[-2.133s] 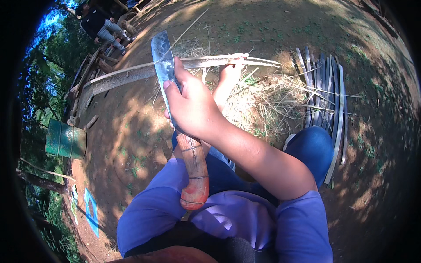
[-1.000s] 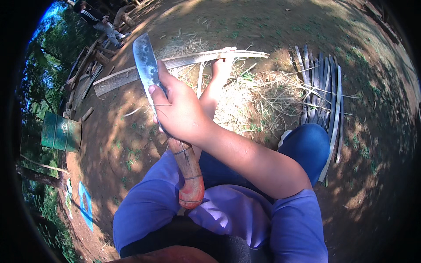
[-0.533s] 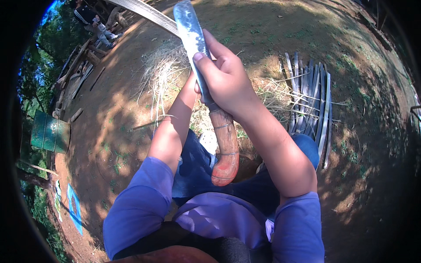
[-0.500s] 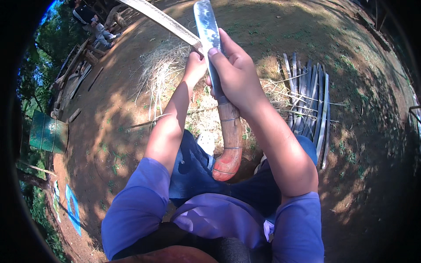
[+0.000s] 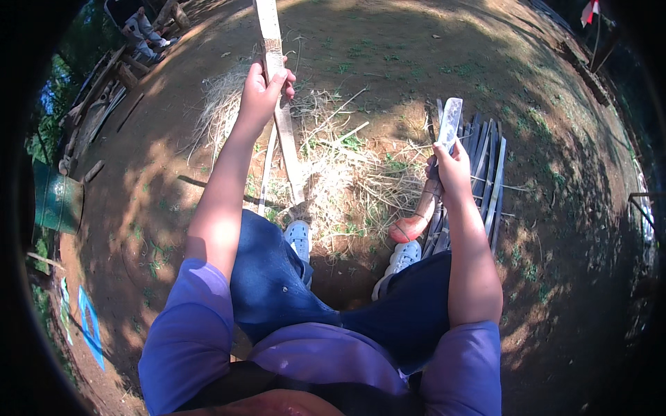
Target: The person shaves a strip of bamboo using a machete. They hold the long bamboo piece with one hand and scrape the surface with the blade, rotating the piece and repeating the action.
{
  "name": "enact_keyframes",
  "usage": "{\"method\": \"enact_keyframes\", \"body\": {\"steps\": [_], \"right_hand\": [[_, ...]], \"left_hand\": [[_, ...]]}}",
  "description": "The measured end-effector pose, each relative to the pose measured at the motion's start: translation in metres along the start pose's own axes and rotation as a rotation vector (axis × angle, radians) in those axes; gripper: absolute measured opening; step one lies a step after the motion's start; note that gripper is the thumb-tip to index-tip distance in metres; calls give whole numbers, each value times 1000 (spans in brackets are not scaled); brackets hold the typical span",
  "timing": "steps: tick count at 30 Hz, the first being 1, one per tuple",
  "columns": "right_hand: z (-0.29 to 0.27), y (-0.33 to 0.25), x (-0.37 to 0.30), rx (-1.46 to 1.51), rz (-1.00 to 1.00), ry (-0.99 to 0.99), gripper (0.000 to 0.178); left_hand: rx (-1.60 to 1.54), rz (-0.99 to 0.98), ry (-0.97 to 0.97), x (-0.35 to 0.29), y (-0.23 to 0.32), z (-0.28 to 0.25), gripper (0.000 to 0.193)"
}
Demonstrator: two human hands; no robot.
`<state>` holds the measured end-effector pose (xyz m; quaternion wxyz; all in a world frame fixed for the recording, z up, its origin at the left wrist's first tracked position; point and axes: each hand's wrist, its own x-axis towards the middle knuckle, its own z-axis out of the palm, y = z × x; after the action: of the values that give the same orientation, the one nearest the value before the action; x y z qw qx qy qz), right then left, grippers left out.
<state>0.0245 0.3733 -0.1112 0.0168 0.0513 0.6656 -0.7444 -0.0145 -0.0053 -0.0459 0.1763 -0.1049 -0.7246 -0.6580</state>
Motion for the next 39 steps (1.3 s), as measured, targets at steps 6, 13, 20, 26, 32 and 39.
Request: {"method": "enact_keyframes", "body": {"steps": [6, 13, 20, 26, 32, 39], "right_hand": [[-5, -9, -4, 58, 22, 61, 21], [-19, 12, 27, -136, 88, 161, 26], [-36, 45, 47, -216, 121, 213, 26], [-30, 44, 44, -207, 105, 308, 21], [-31, 40, 47, -85, -39, 479, 19], [-30, 38, 45, -268, -101, 429, 19]], "left_hand": [[381, -286, -214, -4, -2, 10, 39], [828, -247, -436, -23, -47, -7, 38], [904, -325, -576, -30, -45, 5, 32], [866, -251, -582, -33, -30, 10, 30], [809, -172, -533, -37, -31, 9, 30], [879, -153, -509, -39, -36, 0, 32]]}}
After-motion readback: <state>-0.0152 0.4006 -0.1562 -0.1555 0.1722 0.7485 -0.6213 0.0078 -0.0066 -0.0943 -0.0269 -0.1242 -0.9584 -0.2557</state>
